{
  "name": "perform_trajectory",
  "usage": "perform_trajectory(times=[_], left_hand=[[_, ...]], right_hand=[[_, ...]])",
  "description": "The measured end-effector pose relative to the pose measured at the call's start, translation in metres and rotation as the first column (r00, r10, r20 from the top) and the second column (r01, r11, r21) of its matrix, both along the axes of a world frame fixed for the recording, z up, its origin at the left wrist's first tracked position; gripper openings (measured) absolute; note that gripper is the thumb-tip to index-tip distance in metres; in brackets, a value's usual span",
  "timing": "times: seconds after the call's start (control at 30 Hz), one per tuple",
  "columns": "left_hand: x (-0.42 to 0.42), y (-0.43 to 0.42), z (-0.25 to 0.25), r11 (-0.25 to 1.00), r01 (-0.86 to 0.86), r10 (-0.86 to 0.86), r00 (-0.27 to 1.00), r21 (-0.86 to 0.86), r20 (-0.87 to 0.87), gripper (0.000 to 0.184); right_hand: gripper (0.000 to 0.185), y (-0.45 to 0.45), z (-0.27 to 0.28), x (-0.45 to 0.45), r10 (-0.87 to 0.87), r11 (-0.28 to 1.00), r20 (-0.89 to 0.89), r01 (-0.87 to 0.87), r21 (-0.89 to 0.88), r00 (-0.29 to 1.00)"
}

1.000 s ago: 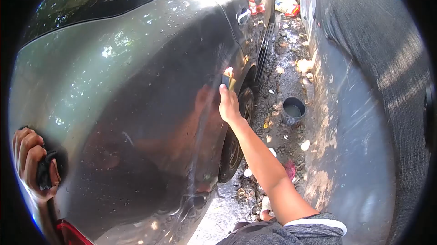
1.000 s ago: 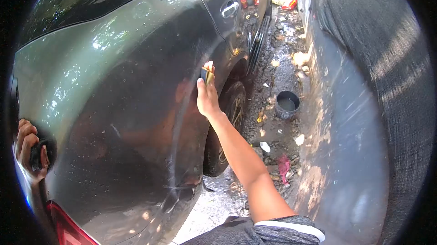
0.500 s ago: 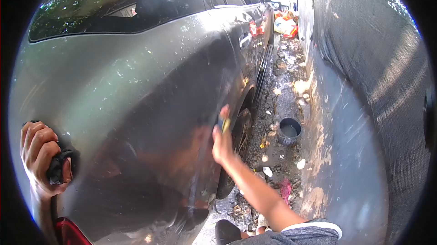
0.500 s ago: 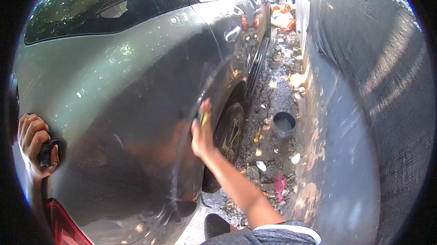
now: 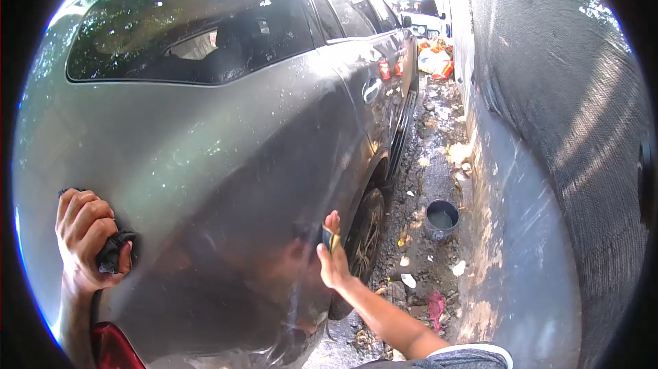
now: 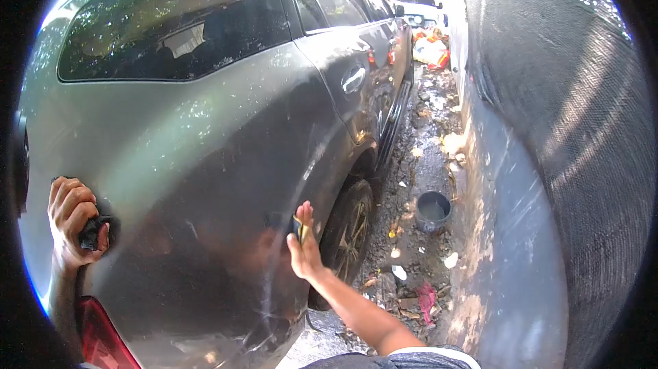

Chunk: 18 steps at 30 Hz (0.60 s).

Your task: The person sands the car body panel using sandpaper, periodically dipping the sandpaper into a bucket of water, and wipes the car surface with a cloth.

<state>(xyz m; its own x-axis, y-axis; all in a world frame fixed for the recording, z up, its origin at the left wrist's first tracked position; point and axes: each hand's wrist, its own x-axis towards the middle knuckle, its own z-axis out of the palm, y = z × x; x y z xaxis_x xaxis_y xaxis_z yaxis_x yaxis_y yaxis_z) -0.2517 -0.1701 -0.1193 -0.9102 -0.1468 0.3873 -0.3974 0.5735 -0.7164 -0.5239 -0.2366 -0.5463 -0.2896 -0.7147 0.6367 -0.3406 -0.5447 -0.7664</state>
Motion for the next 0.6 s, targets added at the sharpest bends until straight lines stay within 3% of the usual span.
perform_trajectory(times=[0.07,0.13,0.17,0.23,0.27,0.33,0.43,0.47,0.5,0.53,0.6], left_hand=[[0.0,-0.001,0.0,1.0,0.002,-0.002,1.0,0.005,0.004,0.023],[-0.001,-0.001,-0.001,1.0,-0.001,0.001,1.0,-0.021,-0.004,0.023],[0.0,-0.001,-0.001,1.0,-0.003,0.003,1.0,-0.013,-0.006,0.023],[-0.001,0.0,-0.001,1.0,-0.008,0.007,1.0,-0.008,-0.016,0.024],[-0.002,0.0,-0.001,1.0,-0.005,0.005,1.0,-0.016,-0.027,0.024],[-0.003,0.001,0.0,1.0,0.001,-0.001,1.0,-0.006,-0.016,0.025],[-0.001,0.0,0.0,1.0,0.006,-0.006,1.0,-0.009,-0.014,0.025],[-0.003,-0.001,0.001,1.0,0.016,-0.016,1.0,-0.015,-0.003,0.025],[-0.004,-0.001,0.001,1.0,0.019,-0.019,1.0,-0.02,-0.006,0.025],[-0.004,0.0,0.0,1.0,0.015,-0.016,1.0,-0.023,-0.016,0.026],[-0.005,0.001,0.003,0.999,0.016,-0.016,1.0,-0.031,-0.009,0.026]], right_hand=[[0.068,-0.023,0.012,-0.023,0.008,0.997,0.041,-0.011,0.073,0.999],[0.066,-0.074,0.017,-0.075,0.193,0.887,0.422,-0.341,0.312,0.886],[0.066,-0.077,0.012,-0.071,0.197,0.885,0.416,-0.344,0.315,0.888],[0.067,-0.074,0.002,-0.049,-0.052,0.962,0.374,-0.054,0.267,0.926],[0.067,-0.052,-0.004,-0.032,-0.051,0.964,0.365,-0.049,0.26,0.93],[0.068,0.008,-0.013,0.009,0.098,0.995,0.065,-0.098,-0.006,0.993],[0.075,-0.027,-0.011,-0.022,0.203,0.977,0.179,-0.211,0.026,0.963],[0.046,-0.052,-0.003,-0.052,0.123,0.954,0.33,-0.203,0.222,0.936],[0.037,-0.077,0.003,-0.076,0.015,0.884,0.454,-0.224,0.41,0.891],[0.04,-0.097,0.013,-0.078,-0.056,0.998,0.482,0.052,0.021,0.875],[0.038,-0.077,0.004,-0.059,-0.077,0.973,0.454,-0.032,0.227,0.888]])
